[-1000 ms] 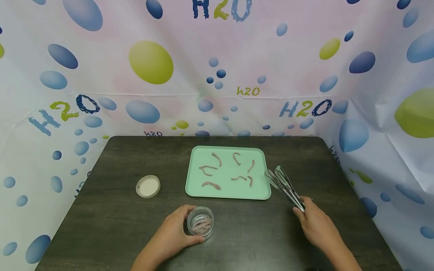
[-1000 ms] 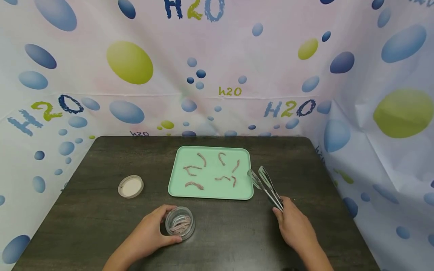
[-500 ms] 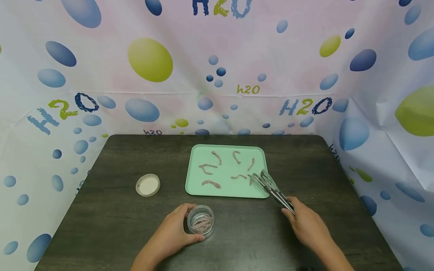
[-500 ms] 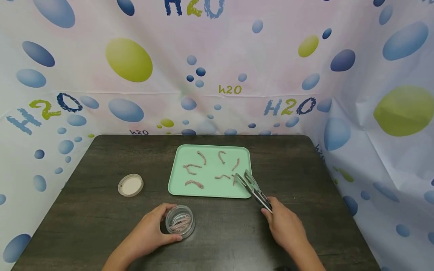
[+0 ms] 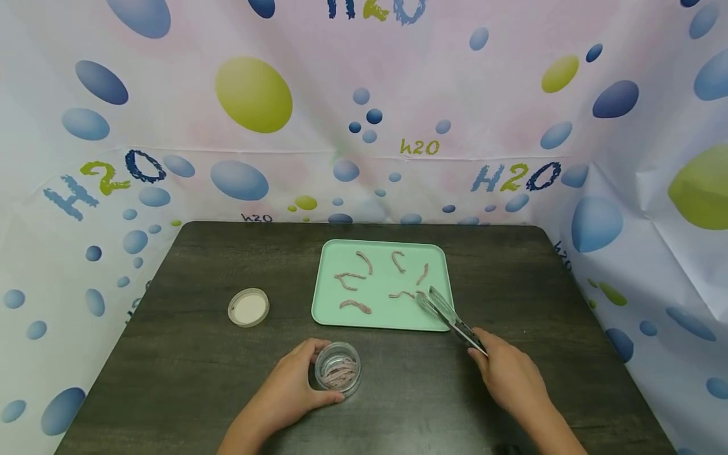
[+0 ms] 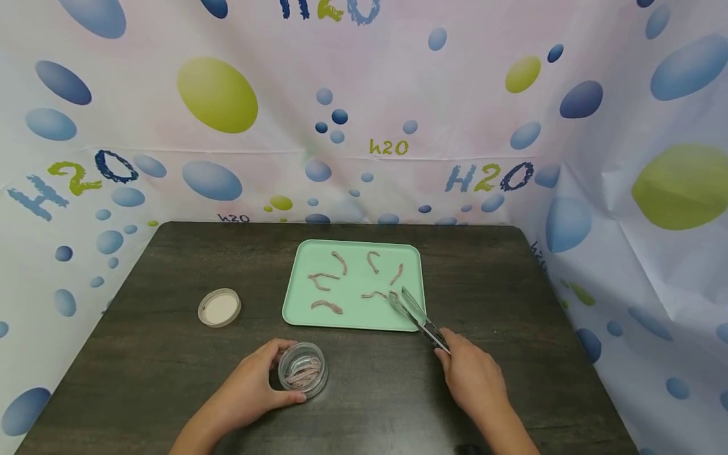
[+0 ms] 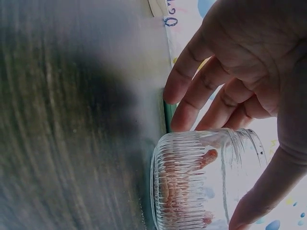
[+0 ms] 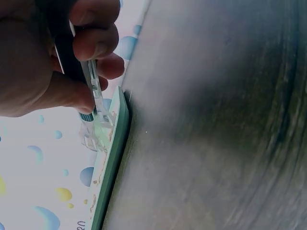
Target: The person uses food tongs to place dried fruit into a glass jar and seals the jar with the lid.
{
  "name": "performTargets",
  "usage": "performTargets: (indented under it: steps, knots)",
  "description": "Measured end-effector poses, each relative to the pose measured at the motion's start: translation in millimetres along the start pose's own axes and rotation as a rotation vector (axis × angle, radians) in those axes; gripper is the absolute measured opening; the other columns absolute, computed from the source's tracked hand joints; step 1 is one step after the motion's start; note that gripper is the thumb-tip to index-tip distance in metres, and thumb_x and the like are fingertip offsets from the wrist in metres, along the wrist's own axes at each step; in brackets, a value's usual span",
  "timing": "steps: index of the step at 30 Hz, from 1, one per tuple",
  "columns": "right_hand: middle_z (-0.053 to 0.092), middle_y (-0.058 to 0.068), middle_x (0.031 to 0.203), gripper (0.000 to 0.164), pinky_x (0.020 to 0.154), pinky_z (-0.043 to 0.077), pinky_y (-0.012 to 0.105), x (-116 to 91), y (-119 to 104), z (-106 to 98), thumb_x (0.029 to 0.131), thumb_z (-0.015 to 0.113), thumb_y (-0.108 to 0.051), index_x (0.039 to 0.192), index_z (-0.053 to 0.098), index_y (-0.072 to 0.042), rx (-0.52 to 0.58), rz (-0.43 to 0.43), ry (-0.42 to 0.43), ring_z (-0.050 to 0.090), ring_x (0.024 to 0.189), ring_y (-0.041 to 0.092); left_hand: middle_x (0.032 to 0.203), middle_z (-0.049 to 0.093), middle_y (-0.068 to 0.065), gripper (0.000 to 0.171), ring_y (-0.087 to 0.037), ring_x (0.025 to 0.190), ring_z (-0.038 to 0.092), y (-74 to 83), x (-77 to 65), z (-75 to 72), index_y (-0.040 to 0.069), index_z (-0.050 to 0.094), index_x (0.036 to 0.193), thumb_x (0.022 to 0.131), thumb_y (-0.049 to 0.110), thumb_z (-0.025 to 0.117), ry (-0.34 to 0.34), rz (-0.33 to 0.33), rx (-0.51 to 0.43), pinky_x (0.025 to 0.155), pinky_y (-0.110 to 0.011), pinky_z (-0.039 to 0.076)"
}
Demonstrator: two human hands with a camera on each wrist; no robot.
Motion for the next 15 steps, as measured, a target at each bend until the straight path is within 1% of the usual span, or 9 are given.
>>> performTargets:
  steps: [1,2,4,8,9,12,15]
  knots:
    - [0.073,0.025,0.136,0.051,0.071,0.059,0.052,-0.3,-0.3,-0.4,0.104,0.075,-0.024,0.149,0.063,-0.003,-0.006,-0.002,0.011,0.078,0.098,0.04,0.124,0.073,0.003,0.085,-0.015,0.118,0.069,-0.2,0.3,0.0,0.017,0.065,0.136,0.065,0.039,0.107,0.003,0.001,-0.001,0.104,-0.041,0.056]
    - [0.074,0.025,0.135,0.05,0.068,0.058,0.049,-0.3,-0.5,-0.6,0.104,0.075,-0.023,0.149,0.063,-0.004,-0.01,-0.002,0.019,0.078,0.095,0.039,0.124,0.073,0.003,0.085,-0.015,0.118,0.069,-0.3,0.5,0.1,0.017,0.065,0.136,0.065,0.039,0.107,0.004,0.001,-0.002,0.105,-0.041,0.056]
    - [0.075,0.024,0.133,0.048,0.061,0.055,0.044,-0.4,-0.7,-1.1,0.103,0.075,-0.022,0.147,0.065,-0.005,-0.021,-0.001,0.034,0.078,0.087,0.036,0.125,0.073,0.002,0.086,-0.016,0.119,0.069,-0.6,0.6,-0.1,0.017,0.065,0.136,0.065,0.039,0.107,0.0,-0.005,0.0,0.105,-0.042,0.056]
    - [0.077,0.023,0.129,0.043,0.05,0.042,0.034,-0.6,0.5,-1.0,0.103,0.075,-0.02,0.144,0.069,-0.008,-0.033,0.002,0.066,0.072,0.068,0.026,0.126,0.073,0.001,0.087,-0.017,0.121,0.069,-0.5,0.7,-0.6,0.016,0.064,0.137,0.065,0.04,0.106,-0.014,-0.013,0.003,0.105,-0.045,0.056]
    - [0.077,0.022,0.129,0.042,0.049,0.041,0.034,-0.6,0.9,-0.8,0.103,0.075,-0.02,0.144,0.069,-0.008,-0.037,0.002,0.072,0.071,0.067,0.024,0.125,0.073,0.001,0.087,-0.018,0.12,0.069,-0.4,0.6,-0.9,0.016,0.064,0.137,0.065,0.04,0.106,-0.017,-0.015,0.002,0.105,-0.045,0.056]
    - [0.078,0.021,0.128,0.04,0.049,0.04,0.034,-0.3,2.2,0.4,0.104,0.074,-0.019,0.142,0.07,-0.009,-0.041,0.003,0.083,0.071,0.066,0.024,0.124,0.073,0.002,0.087,-0.017,0.119,0.069,-0.6,0.5,-1.2,0.017,0.064,0.138,0.066,0.041,0.106,-0.024,-0.017,0.002,0.103,-0.044,0.056]
    - [0.078,0.021,0.129,0.04,0.049,0.042,0.035,0.5,3.9,1.4,0.104,0.074,-0.019,0.142,0.07,-0.009,-0.042,0.007,0.091,0.074,0.07,0.028,0.124,0.072,0.002,0.086,-0.017,0.12,0.069,-0.7,0.5,-1.5,0.017,0.064,0.138,0.066,0.041,0.106,-0.028,-0.019,-0.001,0.103,-0.044,0.056]
Point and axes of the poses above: each hand's wrist, its own x-axis towards the middle knuckle, its own z-axis out of the palm, y = z × x, the point moved 4 cm from there along x, towards the middle knuckle
